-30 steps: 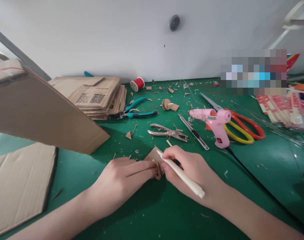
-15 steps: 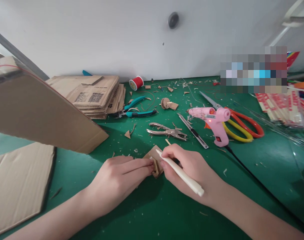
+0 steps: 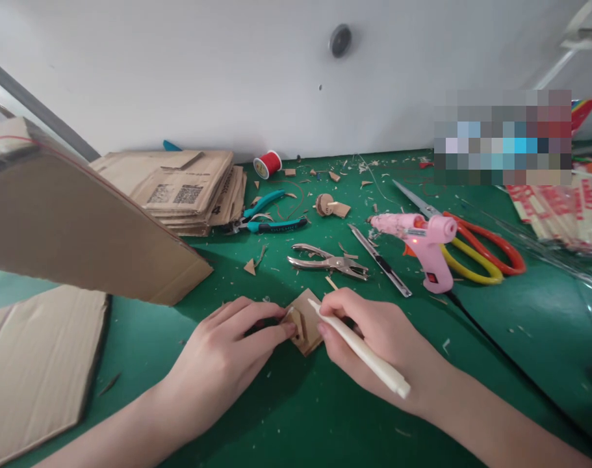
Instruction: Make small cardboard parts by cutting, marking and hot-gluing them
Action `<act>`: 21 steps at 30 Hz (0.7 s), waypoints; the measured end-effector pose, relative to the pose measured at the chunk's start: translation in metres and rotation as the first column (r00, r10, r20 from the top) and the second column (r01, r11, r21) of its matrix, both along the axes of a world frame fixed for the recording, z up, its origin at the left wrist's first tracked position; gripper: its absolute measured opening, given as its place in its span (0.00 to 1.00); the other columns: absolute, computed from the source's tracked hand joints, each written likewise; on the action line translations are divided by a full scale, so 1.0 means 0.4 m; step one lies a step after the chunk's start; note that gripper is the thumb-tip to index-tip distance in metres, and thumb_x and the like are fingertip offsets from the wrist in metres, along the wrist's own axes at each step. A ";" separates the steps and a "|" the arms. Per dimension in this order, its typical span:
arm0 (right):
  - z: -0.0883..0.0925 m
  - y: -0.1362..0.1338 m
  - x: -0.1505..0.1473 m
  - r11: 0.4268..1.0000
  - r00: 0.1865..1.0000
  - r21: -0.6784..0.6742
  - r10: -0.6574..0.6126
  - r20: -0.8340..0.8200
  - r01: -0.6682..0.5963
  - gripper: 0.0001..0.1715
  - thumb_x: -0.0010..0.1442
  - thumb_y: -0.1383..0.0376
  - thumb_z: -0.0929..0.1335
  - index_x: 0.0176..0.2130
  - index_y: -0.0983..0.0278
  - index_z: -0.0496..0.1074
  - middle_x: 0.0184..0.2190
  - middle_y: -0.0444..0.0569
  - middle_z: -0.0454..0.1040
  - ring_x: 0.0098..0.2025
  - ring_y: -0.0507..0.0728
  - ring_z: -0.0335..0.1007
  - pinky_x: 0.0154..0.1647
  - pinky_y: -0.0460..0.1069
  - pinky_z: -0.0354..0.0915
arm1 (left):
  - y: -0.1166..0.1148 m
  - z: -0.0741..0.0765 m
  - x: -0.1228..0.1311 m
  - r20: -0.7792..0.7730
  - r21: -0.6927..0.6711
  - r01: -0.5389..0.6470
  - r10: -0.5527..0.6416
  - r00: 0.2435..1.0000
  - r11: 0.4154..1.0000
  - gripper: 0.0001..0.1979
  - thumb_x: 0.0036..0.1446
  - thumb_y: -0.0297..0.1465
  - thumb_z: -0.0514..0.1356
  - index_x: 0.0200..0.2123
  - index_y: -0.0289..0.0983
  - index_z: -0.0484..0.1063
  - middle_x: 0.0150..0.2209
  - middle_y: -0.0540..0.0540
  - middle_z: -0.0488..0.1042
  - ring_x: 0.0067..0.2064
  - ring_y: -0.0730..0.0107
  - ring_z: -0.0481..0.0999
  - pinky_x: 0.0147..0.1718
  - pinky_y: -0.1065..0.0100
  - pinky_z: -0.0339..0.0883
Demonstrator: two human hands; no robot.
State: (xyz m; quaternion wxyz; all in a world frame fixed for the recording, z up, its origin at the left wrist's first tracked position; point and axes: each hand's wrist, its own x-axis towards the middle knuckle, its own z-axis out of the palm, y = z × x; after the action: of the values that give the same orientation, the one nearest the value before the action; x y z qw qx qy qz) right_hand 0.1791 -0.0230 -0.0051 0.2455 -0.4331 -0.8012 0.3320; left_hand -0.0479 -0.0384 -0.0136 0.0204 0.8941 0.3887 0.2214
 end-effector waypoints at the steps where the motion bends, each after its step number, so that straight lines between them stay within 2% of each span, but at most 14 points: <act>1: 0.001 0.001 -0.001 1.000 1.000 0.027 0.004 0.011 -0.004 0.01 0.61 0.65 0.61 0.37 0.60 0.62 0.25 0.41 0.71 0.21 0.49 0.65 0.22 0.44 0.60 | 0.000 0.000 0.000 0.005 0.004 -0.011 0.011 1.000 1.000 0.12 0.60 0.24 0.54 0.43 0.41 0.74 0.44 0.45 0.75 0.41 0.67 0.73 0.37 0.64 0.70; 4: 0.001 0.002 -0.007 0.992 0.999 0.127 0.024 0.036 -0.028 0.02 0.61 0.67 0.61 0.34 0.61 0.62 0.24 0.42 0.70 0.22 0.50 0.65 0.23 0.45 0.60 | 0.002 0.000 0.000 0.009 0.029 -0.039 0.039 0.999 0.999 0.11 0.60 0.24 0.54 0.42 0.40 0.74 0.41 0.45 0.76 0.42 0.66 0.73 0.40 0.62 0.69; 10: -0.013 -0.003 -0.012 0.950 0.996 0.303 0.055 0.070 -0.074 0.05 0.62 0.70 0.59 0.34 0.63 0.63 0.25 0.47 0.70 0.26 0.52 0.67 0.26 0.47 0.61 | 0.002 0.001 0.001 0.031 0.041 -0.066 0.065 0.997 0.997 0.09 0.60 0.25 0.55 0.41 0.39 0.74 0.38 0.46 0.76 0.40 0.66 0.73 0.38 0.64 0.68; 21: -0.003 -0.001 -0.005 0.965 0.995 0.257 0.021 0.102 -0.046 0.04 0.62 0.68 0.60 0.34 0.63 0.63 0.23 0.43 0.69 0.22 0.50 0.64 0.22 0.46 0.57 | -0.002 0.002 0.000 0.052 -0.034 0.018 -0.016 0.999 0.999 0.12 0.60 0.22 0.53 0.40 0.39 0.74 0.38 0.45 0.74 0.40 0.65 0.69 0.36 0.64 0.68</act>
State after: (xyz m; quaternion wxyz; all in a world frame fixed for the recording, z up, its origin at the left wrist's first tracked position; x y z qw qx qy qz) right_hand 0.1769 -0.0233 -0.0061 0.2544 -0.3996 -0.8560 0.2069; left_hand -0.0479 -0.0391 -0.0127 0.0479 0.8908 0.3844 0.2376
